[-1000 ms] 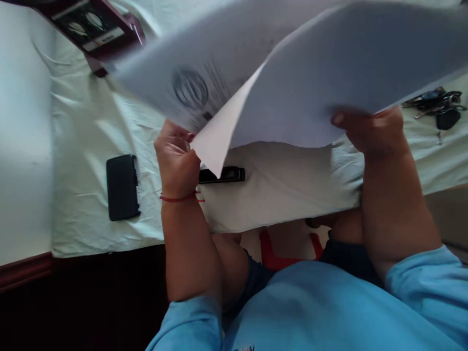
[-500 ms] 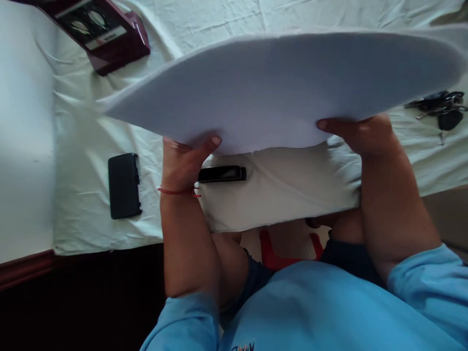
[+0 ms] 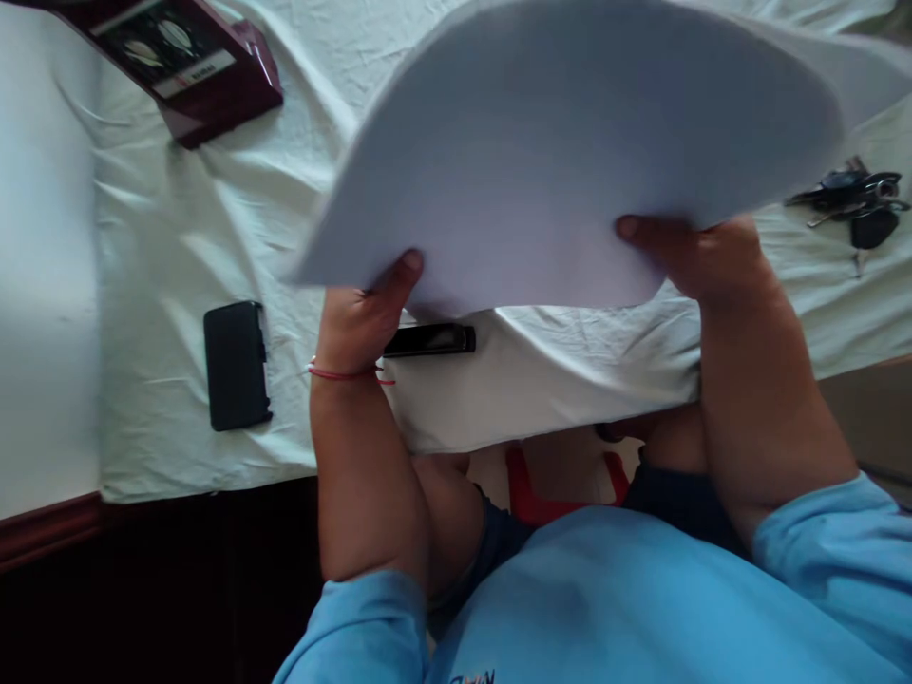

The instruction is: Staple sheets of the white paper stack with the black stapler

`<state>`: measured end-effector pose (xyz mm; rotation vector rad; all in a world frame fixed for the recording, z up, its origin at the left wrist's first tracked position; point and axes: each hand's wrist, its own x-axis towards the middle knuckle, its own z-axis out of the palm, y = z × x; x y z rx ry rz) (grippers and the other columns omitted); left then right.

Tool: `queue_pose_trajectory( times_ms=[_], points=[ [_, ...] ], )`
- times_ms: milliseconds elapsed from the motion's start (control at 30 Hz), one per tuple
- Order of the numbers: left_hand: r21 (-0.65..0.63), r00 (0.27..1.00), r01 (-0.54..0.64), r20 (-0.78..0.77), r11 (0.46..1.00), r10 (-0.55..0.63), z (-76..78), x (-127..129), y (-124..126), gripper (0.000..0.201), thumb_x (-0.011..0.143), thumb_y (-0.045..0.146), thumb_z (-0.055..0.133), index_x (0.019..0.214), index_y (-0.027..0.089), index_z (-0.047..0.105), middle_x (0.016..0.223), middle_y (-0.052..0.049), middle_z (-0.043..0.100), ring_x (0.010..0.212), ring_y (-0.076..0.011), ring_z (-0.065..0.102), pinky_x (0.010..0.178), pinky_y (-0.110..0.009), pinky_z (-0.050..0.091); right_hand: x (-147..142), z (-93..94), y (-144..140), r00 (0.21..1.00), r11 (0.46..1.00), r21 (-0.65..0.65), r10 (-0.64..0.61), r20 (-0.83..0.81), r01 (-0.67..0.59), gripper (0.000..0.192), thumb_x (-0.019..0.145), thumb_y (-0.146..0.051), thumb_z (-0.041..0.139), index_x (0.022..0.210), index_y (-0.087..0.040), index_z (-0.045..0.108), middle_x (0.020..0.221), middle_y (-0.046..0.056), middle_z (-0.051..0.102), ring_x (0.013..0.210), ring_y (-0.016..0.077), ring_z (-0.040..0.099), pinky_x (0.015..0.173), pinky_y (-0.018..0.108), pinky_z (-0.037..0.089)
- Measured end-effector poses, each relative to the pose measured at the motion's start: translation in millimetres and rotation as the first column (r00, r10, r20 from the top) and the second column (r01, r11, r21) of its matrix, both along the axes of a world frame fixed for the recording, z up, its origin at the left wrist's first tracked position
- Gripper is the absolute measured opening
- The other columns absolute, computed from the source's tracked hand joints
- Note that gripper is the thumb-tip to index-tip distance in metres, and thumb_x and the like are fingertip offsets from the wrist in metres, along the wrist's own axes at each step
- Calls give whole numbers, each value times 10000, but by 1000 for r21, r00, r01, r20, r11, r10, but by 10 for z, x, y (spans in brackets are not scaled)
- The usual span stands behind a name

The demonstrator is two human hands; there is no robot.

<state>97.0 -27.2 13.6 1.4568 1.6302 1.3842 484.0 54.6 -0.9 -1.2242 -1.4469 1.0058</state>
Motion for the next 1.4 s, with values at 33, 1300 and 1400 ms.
queue_pose_trajectory(
  times_ms=[33, 1300, 1400],
  points=[
    [1, 1000, 22, -6, 1000, -22, 11, 19, 19, 554, 808, 768, 972, 884, 258, 768, 1057, -88, 823, 1273, -339, 772, 1271, -505, 572, -1, -6, 17, 1000, 1000, -19, 13, -10, -14, 766, 625, -792, 1060, 1002, -197, 758, 1260, 5, 807, 1416, 300, 724, 1336, 555, 560],
    [-40, 944, -204, -272, 978, 186, 72, 256, -389, 238, 1065, 397, 820, 857, 283, 815, 734, 16, 748, 650, -177, 622, 685, -311, 493, 103, 170, 122, 992, 906, -419, -100, -79, 58, 386, 640, -191, 1065, 928, -161, 809, 1036, 46, 844, 1059, 285, 818, 1176, 634, 683],
    [-25, 968, -217, -135, 976, 212, 60, 230, -346, 263, 1082, 517, 815, 973, 280, 839, 849, -13, 812, 776, -190, 720, 721, -306, 542, 96, 117, 125, 991, 956, -292, -72, -115, 36, 627, 569, -460, 1159, 998, -183, 793, 1119, 34, 844, 1218, 317, 807, 1203, 625, 658]
  ],
)
